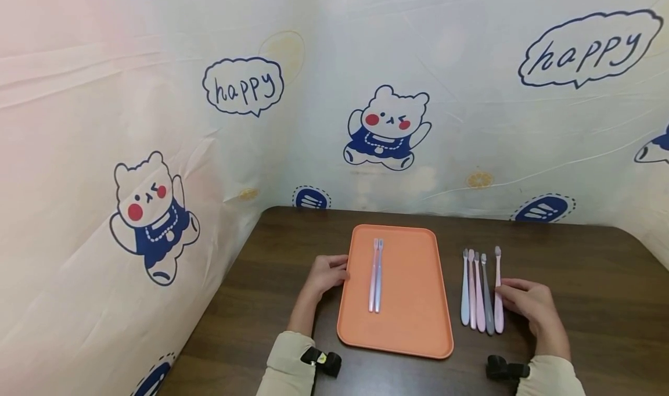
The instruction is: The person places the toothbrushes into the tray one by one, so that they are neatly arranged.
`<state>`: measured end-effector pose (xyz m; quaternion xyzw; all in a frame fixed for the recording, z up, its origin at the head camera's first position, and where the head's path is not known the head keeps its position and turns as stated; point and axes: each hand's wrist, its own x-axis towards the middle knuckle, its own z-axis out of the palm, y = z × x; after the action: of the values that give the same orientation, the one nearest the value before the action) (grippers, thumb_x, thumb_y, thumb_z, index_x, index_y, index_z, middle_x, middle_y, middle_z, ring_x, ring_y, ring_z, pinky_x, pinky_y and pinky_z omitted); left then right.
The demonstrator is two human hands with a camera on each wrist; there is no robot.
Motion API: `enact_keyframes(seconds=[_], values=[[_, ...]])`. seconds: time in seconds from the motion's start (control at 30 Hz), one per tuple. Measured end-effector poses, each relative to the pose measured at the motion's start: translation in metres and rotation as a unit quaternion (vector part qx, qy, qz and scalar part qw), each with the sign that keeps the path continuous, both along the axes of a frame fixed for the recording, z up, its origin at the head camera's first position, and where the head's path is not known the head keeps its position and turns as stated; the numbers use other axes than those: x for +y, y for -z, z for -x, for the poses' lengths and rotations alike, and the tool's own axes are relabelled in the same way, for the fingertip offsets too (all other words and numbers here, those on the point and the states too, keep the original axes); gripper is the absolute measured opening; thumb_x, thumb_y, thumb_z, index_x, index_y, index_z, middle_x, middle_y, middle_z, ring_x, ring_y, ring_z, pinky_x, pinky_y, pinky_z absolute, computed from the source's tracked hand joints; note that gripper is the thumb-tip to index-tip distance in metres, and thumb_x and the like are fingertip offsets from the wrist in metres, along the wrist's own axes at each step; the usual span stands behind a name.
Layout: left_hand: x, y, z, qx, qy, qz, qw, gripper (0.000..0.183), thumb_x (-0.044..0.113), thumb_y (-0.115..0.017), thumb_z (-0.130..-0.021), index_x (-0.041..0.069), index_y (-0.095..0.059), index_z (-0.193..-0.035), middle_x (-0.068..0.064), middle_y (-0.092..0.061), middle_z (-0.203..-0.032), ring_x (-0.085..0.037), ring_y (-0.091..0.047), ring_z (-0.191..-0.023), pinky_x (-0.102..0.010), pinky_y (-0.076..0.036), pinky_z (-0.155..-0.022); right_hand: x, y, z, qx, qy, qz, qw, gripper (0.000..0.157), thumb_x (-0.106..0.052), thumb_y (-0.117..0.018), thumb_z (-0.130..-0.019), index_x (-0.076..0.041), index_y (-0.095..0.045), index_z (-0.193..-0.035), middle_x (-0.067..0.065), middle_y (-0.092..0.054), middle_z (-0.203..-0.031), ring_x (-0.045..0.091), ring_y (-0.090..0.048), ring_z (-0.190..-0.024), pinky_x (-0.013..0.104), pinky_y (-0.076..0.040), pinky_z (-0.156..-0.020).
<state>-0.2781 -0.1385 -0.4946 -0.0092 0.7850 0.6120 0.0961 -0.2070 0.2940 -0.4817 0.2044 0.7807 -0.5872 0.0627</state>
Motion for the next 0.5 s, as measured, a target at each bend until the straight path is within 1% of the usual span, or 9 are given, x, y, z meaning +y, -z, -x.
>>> enact_keyframes(seconds=[0.27, 0.37, 0.5], values=[[0.0006, -0.0003, -0.0005, -0.003, 0.001, -0.003, 1.0000, 0.053, -0.003, -0.069, -0.081, -0.005, -0.063, -0.134, -0.026, -0.066, -0.134, -0.031, -0.071, -0.115, -0.041, -0.062, -0.087, 0.0036, -0.0008, -0.0005, 0.006, 0.007, 0.042, 0.999, 0.050, -0.015, -0.067, -0.095, 0.016, -0.056, -0.131, -0.018, -0.066, -0.077, -0.004, -0.065, -0.073, 0.017, -0.059, -0.069], [0.0004, 0.0000, -0.0004, -0.003, 0.000, -0.004, 1.0000, 0.053, -0.003, -0.068, -0.081, -0.005, -0.063, -0.134, -0.026, -0.066, -0.134, -0.031, -0.071, -0.115, -0.041, -0.062, -0.086, 0.0033, -0.0036, 0.0004, 0.007, 0.005, 0.051, 0.999, 0.052, -0.016, -0.068, -0.095, 0.015, -0.055, -0.134, -0.019, -0.066, -0.079, -0.004, -0.066, -0.075, 0.016, -0.059, -0.070], [0.0001, -0.0002, 0.0004, -0.001, 0.000, -0.002, 1.0000, 0.053, -0.004, -0.068, -0.081, -0.005, -0.063, -0.134, -0.026, -0.066, -0.134, -0.031, -0.070, -0.117, -0.040, -0.063, -0.085, 0.0004, -0.0082, 0.0018, 0.014, -0.009, 0.062, 0.998, 0.056, -0.017, -0.068, -0.095, 0.015, -0.052, -0.138, -0.019, -0.065, -0.083, -0.004, -0.066, -0.078, 0.017, -0.059, -0.072]])
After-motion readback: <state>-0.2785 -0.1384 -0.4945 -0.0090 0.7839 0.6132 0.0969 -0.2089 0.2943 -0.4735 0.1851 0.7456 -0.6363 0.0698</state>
